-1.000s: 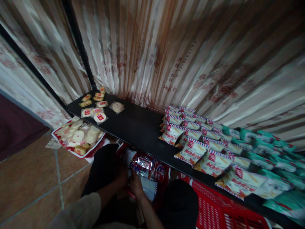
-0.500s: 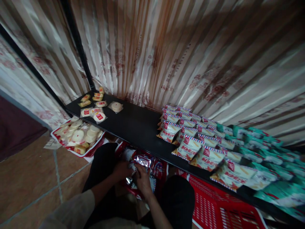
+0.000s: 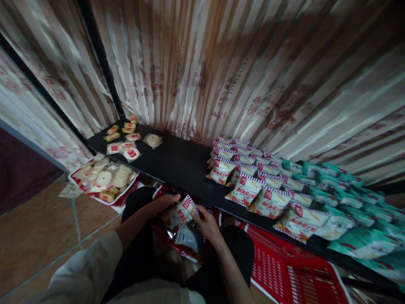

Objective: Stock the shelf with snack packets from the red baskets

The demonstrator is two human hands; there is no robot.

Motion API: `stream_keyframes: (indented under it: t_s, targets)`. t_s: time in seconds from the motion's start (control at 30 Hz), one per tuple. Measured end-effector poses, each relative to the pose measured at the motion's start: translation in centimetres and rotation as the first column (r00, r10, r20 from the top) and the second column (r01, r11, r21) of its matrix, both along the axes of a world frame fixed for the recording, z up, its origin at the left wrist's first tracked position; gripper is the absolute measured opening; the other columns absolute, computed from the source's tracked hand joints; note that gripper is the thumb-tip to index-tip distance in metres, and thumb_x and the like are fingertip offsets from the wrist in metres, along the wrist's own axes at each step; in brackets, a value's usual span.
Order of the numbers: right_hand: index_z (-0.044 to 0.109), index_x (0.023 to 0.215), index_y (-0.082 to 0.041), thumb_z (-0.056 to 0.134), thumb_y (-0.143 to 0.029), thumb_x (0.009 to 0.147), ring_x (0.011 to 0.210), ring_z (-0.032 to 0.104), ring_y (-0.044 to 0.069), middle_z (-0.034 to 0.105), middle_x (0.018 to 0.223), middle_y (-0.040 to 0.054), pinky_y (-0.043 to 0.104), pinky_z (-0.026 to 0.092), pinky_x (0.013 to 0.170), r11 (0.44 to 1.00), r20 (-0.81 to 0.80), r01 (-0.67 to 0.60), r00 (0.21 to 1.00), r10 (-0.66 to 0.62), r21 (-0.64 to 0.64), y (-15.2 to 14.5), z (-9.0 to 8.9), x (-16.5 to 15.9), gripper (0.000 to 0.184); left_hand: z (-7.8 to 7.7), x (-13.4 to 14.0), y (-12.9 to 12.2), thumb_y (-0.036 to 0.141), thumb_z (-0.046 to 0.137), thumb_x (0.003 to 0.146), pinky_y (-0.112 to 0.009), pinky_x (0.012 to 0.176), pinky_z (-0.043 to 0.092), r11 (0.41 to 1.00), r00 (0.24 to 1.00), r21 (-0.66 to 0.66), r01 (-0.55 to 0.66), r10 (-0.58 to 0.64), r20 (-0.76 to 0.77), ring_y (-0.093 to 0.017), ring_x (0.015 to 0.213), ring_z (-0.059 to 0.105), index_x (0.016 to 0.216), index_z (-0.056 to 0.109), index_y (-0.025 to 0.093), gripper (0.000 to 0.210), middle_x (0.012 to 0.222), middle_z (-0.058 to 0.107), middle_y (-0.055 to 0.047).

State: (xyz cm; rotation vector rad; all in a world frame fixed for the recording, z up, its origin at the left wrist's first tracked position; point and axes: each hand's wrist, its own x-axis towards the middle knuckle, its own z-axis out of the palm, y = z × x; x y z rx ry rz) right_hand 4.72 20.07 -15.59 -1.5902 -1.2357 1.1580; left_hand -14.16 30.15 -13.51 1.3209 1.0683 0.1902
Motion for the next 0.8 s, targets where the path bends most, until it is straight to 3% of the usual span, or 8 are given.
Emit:
stream_keyframes:
  t_s: [0.1,0.2,0.33,0.5,0.63,0.8]
  targets:
    - [0.065,0.098,-0.019,0.057,-0.048,0.074,0.084,0.061,0.019,0.069,0.092,0.0034,0.033,0.047,0.079,0.998,-0.161,0.067,0.985,-0.068,-0.014,0.0,0.2,0.2,0.038,1.4,-0.3,0.4,0.064,0.046,0.075,-0.027,0.062,0.043,0.983,0.988,-0.175,0.064,-0.038,0.147,-0.017,0.065,0.060,0.090,0.069,0.013,0.057,0.076,0.068,-0.006]
    - [0.065,0.098,-0.019,0.062,-0.052,0.069,0.081,0.062,0.019,0.069,0.089,0.0041,0.033,0.048,0.076,0.982,-0.251,0.179,0.950,-0.187,-0.055,0.0,0.4,0.4,0.044,2.5,-0.6,0.0,0.055,0.056,0.074,-0.027,0.069,0.044,0.983,0.948,-0.150,0.108,-0.056,0.313,-0.017,0.073,0.061,0.093,0.068,0.015,0.045,0.086,0.069,-0.005]
    - [0.066,0.096,-0.018,0.066,-0.053,0.065,0.073,0.062,0.018,0.069,0.083,0.0033,0.029,0.048,0.070,0.953,-0.297,0.280,0.905,-0.303,-0.117,0.1,0.8,0.8,0.047,3.2,-0.6,-0.9,0.047,0.066,0.069,-0.027,0.074,0.045,0.984,0.926,-0.101,0.148,-0.102,0.364,-0.016,0.080,0.061,0.096,0.065,0.016,0.041,0.090,0.068,-0.005]
    - [0.063,0.095,-0.016,0.069,-0.052,0.060,0.069,0.062,0.017,0.068,0.077,0.0032,0.029,0.049,0.066,0.902,-0.306,0.405,0.848,-0.432,-0.152,0.6,1.1,1.2,0.051,2.8,0.2,-1.4,0.045,0.070,0.065,-0.029,0.077,0.045,0.980,0.930,-0.047,0.192,-0.166,0.329,-0.018,0.085,0.060,0.099,0.062,0.014,0.047,0.097,0.066,-0.006]
    - [0.055,0.111,-0.015,0.066,-0.053,0.061,0.068,0.061,0.017,0.066,0.078,0.0030,0.028,0.050,0.064,0.863,-0.217,0.494,0.836,-0.504,-0.103,0.9,1.3,1.3,0.064,2.0,1.3,-1.4,0.040,0.070,0.065,-0.029,0.075,0.047,0.983,0.939,-0.022,0.180,-0.165,0.302,-0.018,0.084,0.060,0.099,0.060,0.013,0.045,0.095,0.067,-0.005]
    - [0.036,0.132,-0.015,0.058,-0.053,0.070,0.086,0.062,0.018,0.062,0.107,0.0109,0.030,0.051,0.073,0.810,-0.168,0.585,0.803,-0.571,0.042,1.0,1.7,1.5,0.076,0.9,3.5,-1.0,0.030,0.064,0.070,-0.030,0.079,0.047,0.996,0.929,0.059,0.061,-0.079,0.361,-0.019,0.091,0.061,0.107,0.057,0.015,0.040,0.103,0.066,-0.006]
